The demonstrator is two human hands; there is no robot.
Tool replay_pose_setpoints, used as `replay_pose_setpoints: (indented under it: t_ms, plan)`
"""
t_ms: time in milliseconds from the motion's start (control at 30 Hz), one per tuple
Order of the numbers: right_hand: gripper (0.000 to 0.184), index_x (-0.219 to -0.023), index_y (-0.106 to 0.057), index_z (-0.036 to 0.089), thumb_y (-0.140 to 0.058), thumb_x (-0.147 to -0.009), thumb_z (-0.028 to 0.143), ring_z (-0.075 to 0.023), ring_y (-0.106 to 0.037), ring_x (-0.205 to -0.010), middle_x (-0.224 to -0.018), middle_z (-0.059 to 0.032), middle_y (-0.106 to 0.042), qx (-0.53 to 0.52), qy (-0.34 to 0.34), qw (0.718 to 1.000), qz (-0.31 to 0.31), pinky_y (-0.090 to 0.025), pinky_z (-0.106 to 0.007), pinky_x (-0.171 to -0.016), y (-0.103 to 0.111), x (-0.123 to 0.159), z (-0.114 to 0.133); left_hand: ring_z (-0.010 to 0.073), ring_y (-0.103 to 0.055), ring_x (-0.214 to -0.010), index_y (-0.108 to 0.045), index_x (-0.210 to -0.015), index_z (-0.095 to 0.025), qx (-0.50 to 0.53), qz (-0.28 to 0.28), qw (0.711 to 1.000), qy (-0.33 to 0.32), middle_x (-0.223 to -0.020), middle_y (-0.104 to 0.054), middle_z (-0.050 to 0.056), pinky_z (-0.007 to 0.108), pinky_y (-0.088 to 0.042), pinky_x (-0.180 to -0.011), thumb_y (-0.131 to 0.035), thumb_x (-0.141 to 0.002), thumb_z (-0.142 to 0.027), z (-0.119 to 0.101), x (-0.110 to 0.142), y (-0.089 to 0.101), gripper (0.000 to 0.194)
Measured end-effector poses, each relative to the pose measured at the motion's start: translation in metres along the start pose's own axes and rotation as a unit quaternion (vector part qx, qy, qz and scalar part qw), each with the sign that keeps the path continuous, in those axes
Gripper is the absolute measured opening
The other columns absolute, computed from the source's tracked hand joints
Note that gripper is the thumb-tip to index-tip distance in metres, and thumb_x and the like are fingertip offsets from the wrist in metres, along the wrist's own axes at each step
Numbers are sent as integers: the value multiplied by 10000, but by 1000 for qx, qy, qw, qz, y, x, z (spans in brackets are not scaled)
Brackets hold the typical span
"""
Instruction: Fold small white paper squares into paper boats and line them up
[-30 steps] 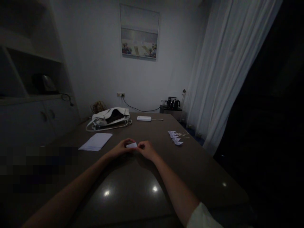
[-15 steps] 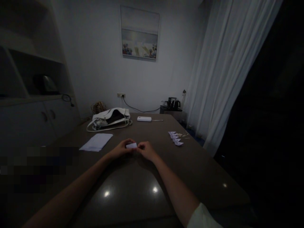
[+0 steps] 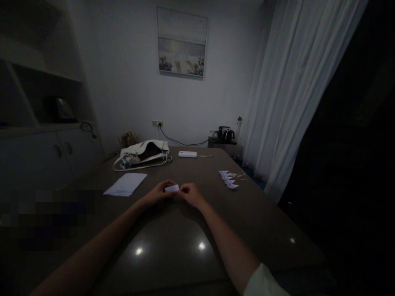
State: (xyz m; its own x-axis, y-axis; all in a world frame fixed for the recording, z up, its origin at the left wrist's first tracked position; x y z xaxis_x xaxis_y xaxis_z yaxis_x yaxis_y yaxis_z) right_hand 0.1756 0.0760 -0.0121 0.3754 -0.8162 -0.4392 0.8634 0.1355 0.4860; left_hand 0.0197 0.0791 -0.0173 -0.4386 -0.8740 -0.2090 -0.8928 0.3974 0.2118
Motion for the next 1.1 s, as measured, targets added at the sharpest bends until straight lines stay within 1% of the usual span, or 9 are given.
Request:
replay_pose_setpoints:
  t_ms: [233,367,600,833,967,1100]
  plan:
    - [176,-616,-605,119,-593,-704,271,-92,-445,-544,-563,11,-542,9,1,1000,3,-327,-202,-535,1,0,0,112,-537,-594,-461,-958,-142,19,1,1000,2,-737,-549,-10,206,-415,-522,-688,-611,-282,-1,1,-1,438]
    - [177,-608,-601,114,-598,-699,266,-87,-437,-528,-551,14,-527,4,-5,1000,-1,-320,-200,-522,1,0,2,108,-528,-575,-454,-949,-145,20,-6,1000,5,-717,-552,-13,199,-404,-506,-699,-597,-305,-2,1,-1,457]
    - [160,-609,-600,118,-595,-700,249,-90,-438,-535,-550,15,-529,11,-16,1000,-12,-325,-202,-524,4,-1,-1,119,-543,-600,-441,-1015,-137,-10,-7,1000,0,-733,-570,4,209,-409,-525,-682,-631,-320,4,-1,3,489]
    - [174,-602,-599,117,-598,-700,261,-85,-429,-532,-544,15,-530,13,-7,1000,-12,-325,-198,-521,5,0,2,130,-555,-553,-435,-1009,-158,-29,-30,999,10,-681,-564,-13,195,-377,-466,-690,-618,-356,3,1,5,507]
    - [169,-602,-596,115,-594,-698,254,-83,-429,-523,-543,13,-530,3,-8,1000,-19,-323,-196,-513,6,-1,0,116,-544,-537,-424,-1019,-162,-19,-24,999,10,-676,-561,-22,204,-392,-487,-681,-632,-358,8,-1,5,504]
    - [173,-599,-597,113,-591,-696,255,-83,-430,-521,-542,12,-529,15,-15,1000,-22,-320,-197,-511,7,-2,-3,102,-527,-528,-406,-1018,-157,-5,-16,1000,0,-661,-550,-30,191,-374,-480,-688,-621,-337,9,-2,6,519]
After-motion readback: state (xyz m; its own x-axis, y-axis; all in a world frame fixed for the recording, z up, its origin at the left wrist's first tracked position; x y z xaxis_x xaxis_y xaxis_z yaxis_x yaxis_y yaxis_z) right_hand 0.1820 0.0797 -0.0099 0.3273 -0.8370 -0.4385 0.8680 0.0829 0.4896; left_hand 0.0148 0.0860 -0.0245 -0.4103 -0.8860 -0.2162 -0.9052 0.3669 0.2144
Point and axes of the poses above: each hand's wrist, its own x-axis away from the middle knuckle, its own y-axis out of the back of the hand, z = x × y, the point moved 3 cm from there along -x, towards the middle knuckle
